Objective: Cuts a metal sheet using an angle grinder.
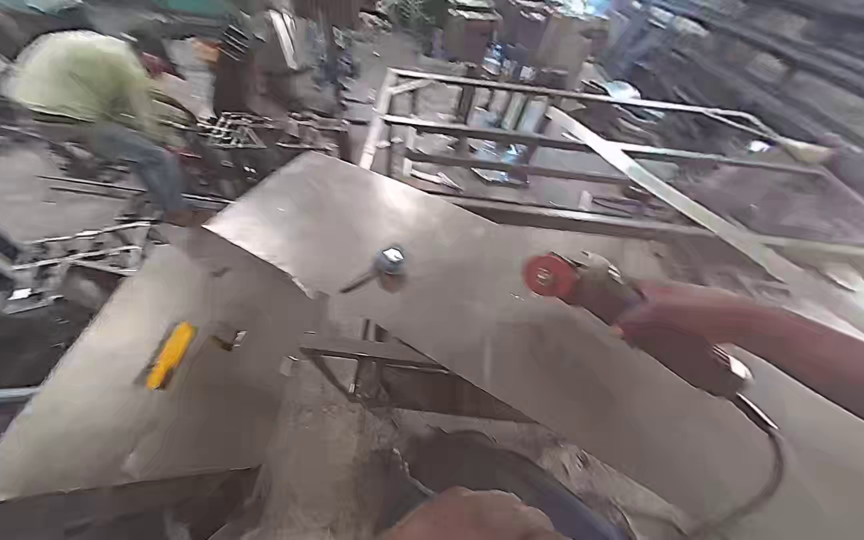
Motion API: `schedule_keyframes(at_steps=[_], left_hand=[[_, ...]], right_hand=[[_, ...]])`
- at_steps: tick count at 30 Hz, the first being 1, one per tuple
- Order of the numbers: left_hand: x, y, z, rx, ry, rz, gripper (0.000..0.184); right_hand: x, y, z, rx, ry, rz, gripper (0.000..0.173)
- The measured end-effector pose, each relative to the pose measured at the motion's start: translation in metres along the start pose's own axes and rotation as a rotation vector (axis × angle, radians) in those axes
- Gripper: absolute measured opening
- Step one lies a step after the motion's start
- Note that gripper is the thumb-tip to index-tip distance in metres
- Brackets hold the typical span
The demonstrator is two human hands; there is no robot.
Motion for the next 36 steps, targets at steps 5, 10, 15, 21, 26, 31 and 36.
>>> schedule_keyframes(at_steps=[5,10,15,21,26,31,36], left_hand=[[0.008,0.006,0.020,0.042,-0.008,0.022,0.026],[0.012,0.009,0.038,0.047,-0.033,0.058,0.024],[0.020,0.014,0.052,0.048,-0.011,0.030,0.025],[0.013,0.026,0.056,0.061,0.041,0.008,0.026],[-0.004,0.042,0.045,0.079,0.071,-0.032,0.028],[-0.030,0.053,0.033,0.083,0.118,-0.082,0.030],[-0.051,0.061,0.023,0.102,0.144,-0.116,0.030]], right_hand=[[-0.011,-0.011,0.014,-0.037,0.023,-0.083,0.070],[-0.020,-0.016,0.034,-0.067,0.041,-0.217,0.074],[-0.022,-0.012,0.049,-0.115,0.052,-0.351,0.078],[-0.021,0.007,0.053,-0.137,0.044,-0.464,0.079],[-0.016,0.015,0.056,-0.133,0.020,-0.515,0.076],[-0.014,0.017,0.056,-0.104,-0.002,-0.518,0.081],[-0.002,0.027,0.043,-0.004,-0.023,-0.473,0.077]])
Point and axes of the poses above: each hand's wrist, its own z-axis towards the middle knuckle, its own x-axis out of the palm, y = z × x, the point moved 3 cm from there along z, towards the middle knuckle, and after that the axes turned 7 degrees about -y, right-handed, at the moved point
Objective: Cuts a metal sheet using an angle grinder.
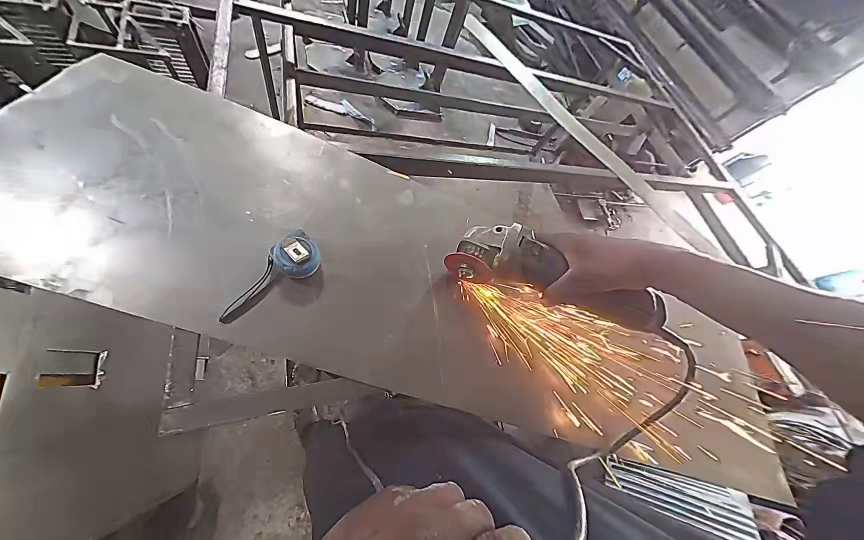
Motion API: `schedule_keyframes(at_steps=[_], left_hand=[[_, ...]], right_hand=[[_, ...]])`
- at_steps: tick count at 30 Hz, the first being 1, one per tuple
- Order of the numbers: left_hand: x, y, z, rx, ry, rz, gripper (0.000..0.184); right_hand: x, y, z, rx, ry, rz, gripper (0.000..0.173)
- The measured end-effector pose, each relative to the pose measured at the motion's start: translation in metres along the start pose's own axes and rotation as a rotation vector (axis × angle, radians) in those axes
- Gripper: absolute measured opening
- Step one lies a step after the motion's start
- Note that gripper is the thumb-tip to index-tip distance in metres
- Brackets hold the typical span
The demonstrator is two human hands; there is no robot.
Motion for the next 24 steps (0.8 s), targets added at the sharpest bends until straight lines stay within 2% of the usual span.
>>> schedule_keyframes(at_steps=[3,17,19,22,24], left_hand=[[-0.011,0.003,-0.006,0.018,0.001,-0.016,0.030],[-0.061,0.014,-0.032,0.080,0.073,-0.075,0.030],[-0.068,0.016,-0.036,0.080,0.100,-0.096,0.031],[-0.080,0.018,-0.042,0.087,0.124,-0.108,0.031],[-0.088,0.019,-0.047,0.096,0.134,-0.111,0.030]], right_hand=[[0.009,0.003,-0.007,0.054,-0.002,0.141,0.080],[0.032,0.008,-0.026,0.164,-0.086,0.304,0.084],[0.035,0.007,-0.028,0.175,-0.084,0.333,0.078],[0.040,0.011,-0.035,0.191,-0.077,0.467,0.059],[0.039,0.022,-0.037,0.221,-0.082,0.417,0.062]])
Point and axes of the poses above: each hand's wrist, its own z-axis towards the middle knuckle, its own x-axis out of the palm, y = z × x, the point moved 3 cm from there along z, towards the middle knuckle, and after that the axes turned 7 degrees about -y, right-handed, at the moved point
